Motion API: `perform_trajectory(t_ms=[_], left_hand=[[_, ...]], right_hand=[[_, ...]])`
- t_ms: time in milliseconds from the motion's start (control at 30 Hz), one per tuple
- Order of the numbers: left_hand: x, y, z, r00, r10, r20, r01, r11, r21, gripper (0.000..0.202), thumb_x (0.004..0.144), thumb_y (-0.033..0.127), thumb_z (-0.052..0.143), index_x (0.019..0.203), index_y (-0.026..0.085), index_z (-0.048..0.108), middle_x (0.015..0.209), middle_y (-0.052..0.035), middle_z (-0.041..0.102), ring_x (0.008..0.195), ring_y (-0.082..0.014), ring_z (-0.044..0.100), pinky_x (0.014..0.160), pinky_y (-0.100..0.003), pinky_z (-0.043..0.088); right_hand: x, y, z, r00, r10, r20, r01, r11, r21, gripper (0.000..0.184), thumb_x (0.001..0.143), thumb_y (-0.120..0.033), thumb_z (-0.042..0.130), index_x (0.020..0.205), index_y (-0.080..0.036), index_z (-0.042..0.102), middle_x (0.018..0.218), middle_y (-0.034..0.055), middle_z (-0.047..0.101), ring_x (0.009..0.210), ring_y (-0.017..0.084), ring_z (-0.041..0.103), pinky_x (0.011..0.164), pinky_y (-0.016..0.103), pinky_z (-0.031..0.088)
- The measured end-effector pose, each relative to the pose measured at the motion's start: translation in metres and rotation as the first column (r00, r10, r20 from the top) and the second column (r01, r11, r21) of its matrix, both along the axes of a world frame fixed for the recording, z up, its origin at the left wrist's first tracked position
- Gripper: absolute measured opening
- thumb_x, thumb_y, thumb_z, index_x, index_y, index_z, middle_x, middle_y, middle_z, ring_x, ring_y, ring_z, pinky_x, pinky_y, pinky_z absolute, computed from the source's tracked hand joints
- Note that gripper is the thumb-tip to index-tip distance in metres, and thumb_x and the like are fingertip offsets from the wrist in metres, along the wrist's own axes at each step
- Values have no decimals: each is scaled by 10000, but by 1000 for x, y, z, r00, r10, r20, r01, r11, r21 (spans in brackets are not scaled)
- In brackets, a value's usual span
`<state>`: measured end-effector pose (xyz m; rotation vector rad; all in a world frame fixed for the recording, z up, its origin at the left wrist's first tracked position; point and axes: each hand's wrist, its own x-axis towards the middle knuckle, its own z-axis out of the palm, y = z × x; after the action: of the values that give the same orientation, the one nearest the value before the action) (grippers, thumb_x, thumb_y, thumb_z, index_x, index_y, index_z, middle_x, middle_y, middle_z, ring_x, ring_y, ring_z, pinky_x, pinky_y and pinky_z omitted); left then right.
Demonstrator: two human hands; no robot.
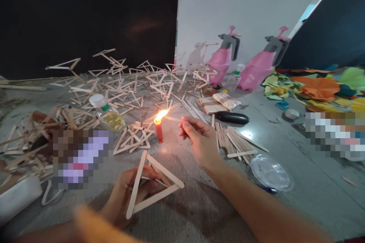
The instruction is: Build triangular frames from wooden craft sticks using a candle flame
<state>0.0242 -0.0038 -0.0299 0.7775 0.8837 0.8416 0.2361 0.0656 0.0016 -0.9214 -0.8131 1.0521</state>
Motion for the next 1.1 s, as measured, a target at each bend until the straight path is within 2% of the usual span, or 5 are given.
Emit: perform_trajectory(t_ms=[200,467,667,867,1100], left_hand=[[-4,-2,6,990,114,-83,-94,971,221,162,732,216,875,792,194,726,769,-12,717,699,-151,677,644,-249,558],[-11,4,-18,997,23,-74,5,934,357,268,848,402,831,900,165,717,862,-71,726,758,-185,709,652,-278,602],[-16,7,-12,975,-5,-221,112,873,474,169,914,341,776,934,178,735,851,-49,714,754,-145,682,697,-243,589],[-16,8,-7,968,-8,-251,140,847,513,121,916,295,763,951,184,731,878,-51,722,727,-149,674,666,-247,580],[-14,7,-6,970,-16,-243,128,883,451,115,917,291,751,928,183,712,934,-64,735,824,-184,697,727,-271,582]], right_hand=[[0,0,0,1000,-8,8,7,1000,10,168,746,-289,865,908,-262,833,784,10,761,637,100,647,593,259,508],[1,0,0,999,6,33,-8,998,56,130,774,-264,840,903,-275,826,799,-5,746,630,96,632,574,270,488],[2,-1,0,998,11,58,-14,998,60,124,796,-274,824,918,-290,810,815,-11,739,632,98,620,598,296,491],[2,-1,1,996,-16,89,12,999,40,149,782,-297,818,928,-276,797,815,-12,733,640,107,614,611,314,487],[2,-2,1,993,-19,117,16,1000,19,163,786,-337,820,938,-294,785,827,-10,726,657,125,610,636,342,493]])
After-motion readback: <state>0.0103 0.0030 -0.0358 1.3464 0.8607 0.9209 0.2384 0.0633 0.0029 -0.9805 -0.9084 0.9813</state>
